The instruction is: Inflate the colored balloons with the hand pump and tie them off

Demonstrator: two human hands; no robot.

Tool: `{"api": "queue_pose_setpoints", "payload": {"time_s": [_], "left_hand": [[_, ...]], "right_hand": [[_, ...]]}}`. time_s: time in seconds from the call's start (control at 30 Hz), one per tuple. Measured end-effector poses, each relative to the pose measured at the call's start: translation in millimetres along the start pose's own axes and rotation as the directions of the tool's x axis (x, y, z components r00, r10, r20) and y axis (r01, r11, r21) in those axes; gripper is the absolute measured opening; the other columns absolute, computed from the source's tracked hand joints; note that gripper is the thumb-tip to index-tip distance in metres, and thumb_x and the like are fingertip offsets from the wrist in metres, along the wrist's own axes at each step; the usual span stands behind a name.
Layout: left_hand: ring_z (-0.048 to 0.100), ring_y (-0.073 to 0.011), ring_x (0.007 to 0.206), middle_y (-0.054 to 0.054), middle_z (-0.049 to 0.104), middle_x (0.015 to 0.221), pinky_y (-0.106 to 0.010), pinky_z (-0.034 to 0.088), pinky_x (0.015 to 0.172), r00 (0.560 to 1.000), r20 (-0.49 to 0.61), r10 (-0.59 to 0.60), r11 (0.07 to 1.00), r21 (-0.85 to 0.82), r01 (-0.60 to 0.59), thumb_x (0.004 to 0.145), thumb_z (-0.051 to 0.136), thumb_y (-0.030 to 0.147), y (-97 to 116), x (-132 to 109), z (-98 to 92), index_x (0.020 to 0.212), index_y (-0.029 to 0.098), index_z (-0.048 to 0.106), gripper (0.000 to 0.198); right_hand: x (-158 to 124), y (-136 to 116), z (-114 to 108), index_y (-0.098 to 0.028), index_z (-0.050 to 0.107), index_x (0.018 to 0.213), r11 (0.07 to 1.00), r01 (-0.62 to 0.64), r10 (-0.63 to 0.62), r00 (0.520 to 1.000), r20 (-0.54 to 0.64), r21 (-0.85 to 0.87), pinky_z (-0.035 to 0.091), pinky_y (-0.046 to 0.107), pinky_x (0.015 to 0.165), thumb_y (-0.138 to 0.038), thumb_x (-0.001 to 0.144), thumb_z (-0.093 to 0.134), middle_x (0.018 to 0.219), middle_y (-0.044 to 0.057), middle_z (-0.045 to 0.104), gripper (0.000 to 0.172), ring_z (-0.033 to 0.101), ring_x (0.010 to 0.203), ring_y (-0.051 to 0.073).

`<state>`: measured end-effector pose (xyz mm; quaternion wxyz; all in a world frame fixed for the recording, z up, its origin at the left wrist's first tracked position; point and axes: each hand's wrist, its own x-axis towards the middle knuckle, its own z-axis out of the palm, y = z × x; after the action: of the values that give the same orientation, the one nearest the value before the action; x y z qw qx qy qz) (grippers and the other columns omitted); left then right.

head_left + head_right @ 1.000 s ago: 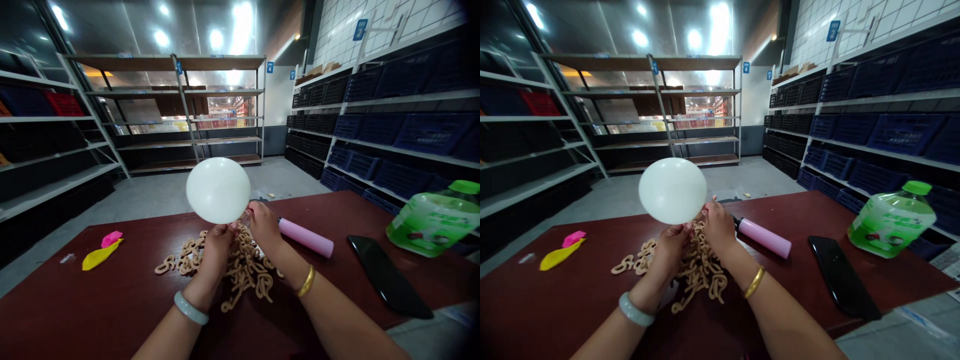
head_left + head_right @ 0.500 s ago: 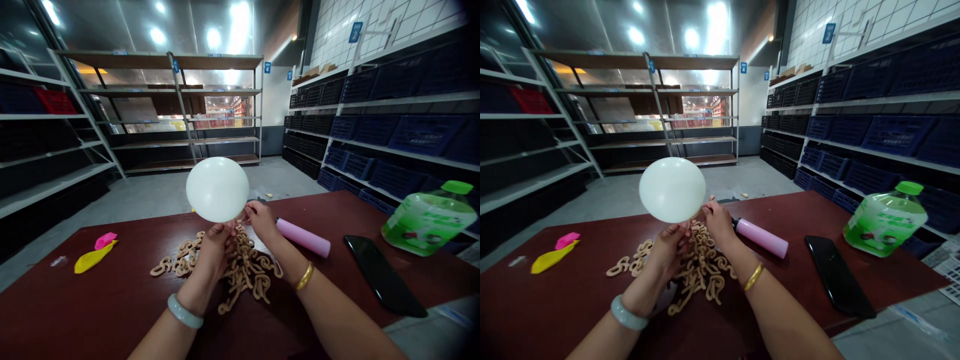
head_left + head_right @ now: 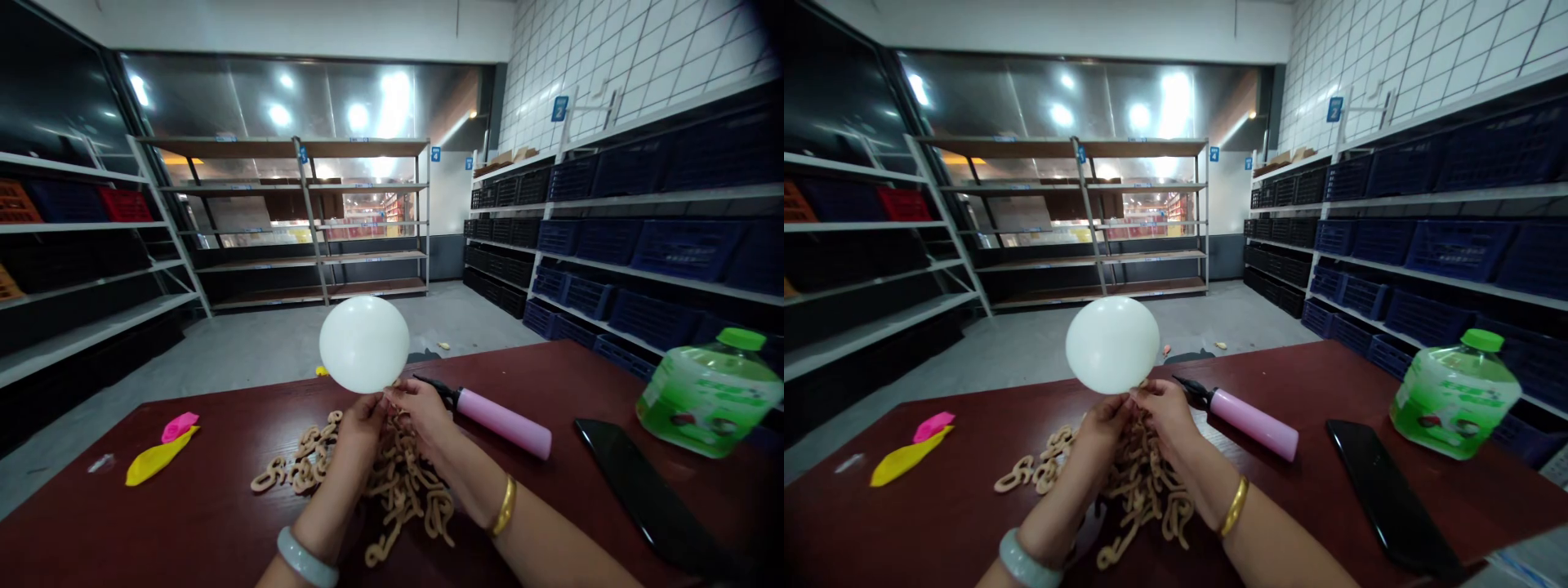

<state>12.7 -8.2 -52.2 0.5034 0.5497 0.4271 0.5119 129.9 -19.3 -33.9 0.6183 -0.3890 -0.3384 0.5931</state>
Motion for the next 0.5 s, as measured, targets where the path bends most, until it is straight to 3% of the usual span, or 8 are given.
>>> {"api": "queue_pose_setpoints", "payload": {"time_s": [0.13, 0.3, 0.4, 0.5], "left_hand": [[0.060, -0.0208, 0.065, -0.006, 0.065, 0.064, -0.027, 0.044, 0.057, 0.998, 0.008, 0.059, 0.998, 0.022, -0.059, 0.070, 0.071, 0.048, 0.9, 5.2, -4.1, 0.086, 0.013, 0.075, 0.039], [0.060, -0.0203, 0.061, -0.007, 0.065, 0.064, -0.028, 0.045, 0.055, 0.988, -0.135, 0.078, 0.997, 0.040, -0.073, 0.067, 0.070, 0.052, -4.0, 15.6, -14.6, 0.092, 0.011, 0.073, 0.048], [0.054, -0.0160, 0.054, -0.006, 0.064, 0.066, -0.026, 0.041, 0.051, 0.983, -0.175, 0.058, 0.997, 0.068, -0.047, 0.070, 0.066, 0.054, -5.3, 18.4, -17.9, 0.095, 0.011, 0.072, 0.051], [0.052, -0.0148, 0.053, -0.005, 0.062, 0.066, -0.026, 0.039, 0.051, 0.982, -0.183, 0.039, 0.996, 0.085, -0.024, 0.072, 0.064, 0.054, -4.8, 17.1, -18.0, 0.094, 0.012, 0.072, 0.048]], "right_hand": [[5.3, 1.6, 2.7, -0.014, 0.065, 0.072, 0.995, 0.061, -0.065, 0.997, -0.050, -0.074, 0.033, 0.021, 0.045, -0.042, 0.053, 0.084, 0.063, -0.001, 0.062, 0.039, 0.050, 0.050, 0.009], [39.3, 1.3, -1.0, -0.014, 0.063, 0.071, 0.985, 0.048, -0.071, 0.988, -0.140, -0.164, 0.035, 0.021, 0.044, -0.040, 0.060, 0.083, 0.062, -0.001, 0.060, 0.034, 0.051, 0.051, 0.011], [76.5, -2.4, 0.0, -0.012, 0.065, 0.087, 0.973, -0.026, -0.022, 0.978, -0.206, -0.231, 0.046, 0.024, 0.053, -0.035, 0.078, 0.075, 0.080, 0.004, 0.065, 0.027, 0.059, 0.063, 0.013], [116.8, -11.0, 8.3, -0.015, 0.059, 0.118, 0.954, -0.102, 0.025, 0.964, -0.265, -0.283, 0.055, 0.038, 0.079, -0.034, 0.093, 0.060, 0.114, 0.008, 0.062, 0.030, 0.063, 0.094, 0.020]]}}
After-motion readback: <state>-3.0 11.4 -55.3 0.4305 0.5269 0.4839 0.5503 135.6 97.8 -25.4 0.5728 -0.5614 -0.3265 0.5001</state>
